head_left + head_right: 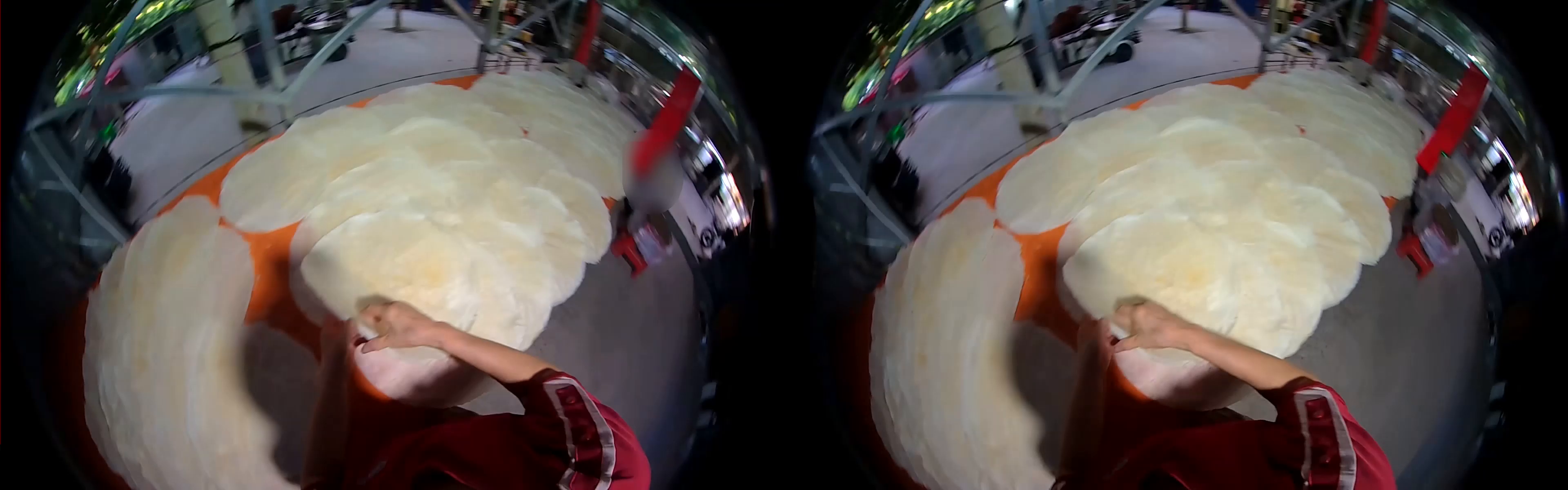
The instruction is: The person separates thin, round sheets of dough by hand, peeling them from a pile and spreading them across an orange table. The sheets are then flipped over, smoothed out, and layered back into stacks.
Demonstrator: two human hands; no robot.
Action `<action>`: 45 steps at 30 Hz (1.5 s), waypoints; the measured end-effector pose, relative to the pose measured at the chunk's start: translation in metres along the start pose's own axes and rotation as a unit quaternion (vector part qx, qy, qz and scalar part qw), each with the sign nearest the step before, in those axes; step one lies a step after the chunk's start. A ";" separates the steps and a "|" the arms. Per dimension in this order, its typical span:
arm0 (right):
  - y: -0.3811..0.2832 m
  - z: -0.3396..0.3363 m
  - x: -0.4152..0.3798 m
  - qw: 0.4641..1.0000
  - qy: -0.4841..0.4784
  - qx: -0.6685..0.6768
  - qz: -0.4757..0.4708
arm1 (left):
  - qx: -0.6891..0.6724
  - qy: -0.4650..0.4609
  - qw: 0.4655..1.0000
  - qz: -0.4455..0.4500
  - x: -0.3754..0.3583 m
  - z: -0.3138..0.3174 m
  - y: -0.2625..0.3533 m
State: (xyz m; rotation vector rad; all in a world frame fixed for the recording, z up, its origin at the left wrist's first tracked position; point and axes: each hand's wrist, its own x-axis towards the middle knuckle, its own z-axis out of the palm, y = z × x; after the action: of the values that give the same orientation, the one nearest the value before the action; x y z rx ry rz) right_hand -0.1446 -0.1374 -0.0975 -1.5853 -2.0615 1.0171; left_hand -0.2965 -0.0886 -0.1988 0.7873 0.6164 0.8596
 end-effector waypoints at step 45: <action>-0.124 -0.185 0.232 0.857 0.311 -0.311 -0.270 | 0.342 0.553 0.744 0.153 -0.122 -0.196 0.112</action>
State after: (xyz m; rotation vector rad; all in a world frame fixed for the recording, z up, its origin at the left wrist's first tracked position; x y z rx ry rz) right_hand -0.1817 0.1258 0.0832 -1.1912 -2.2096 -0.3713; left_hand -0.5530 -0.0763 -0.2006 0.9983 1.9968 1.4284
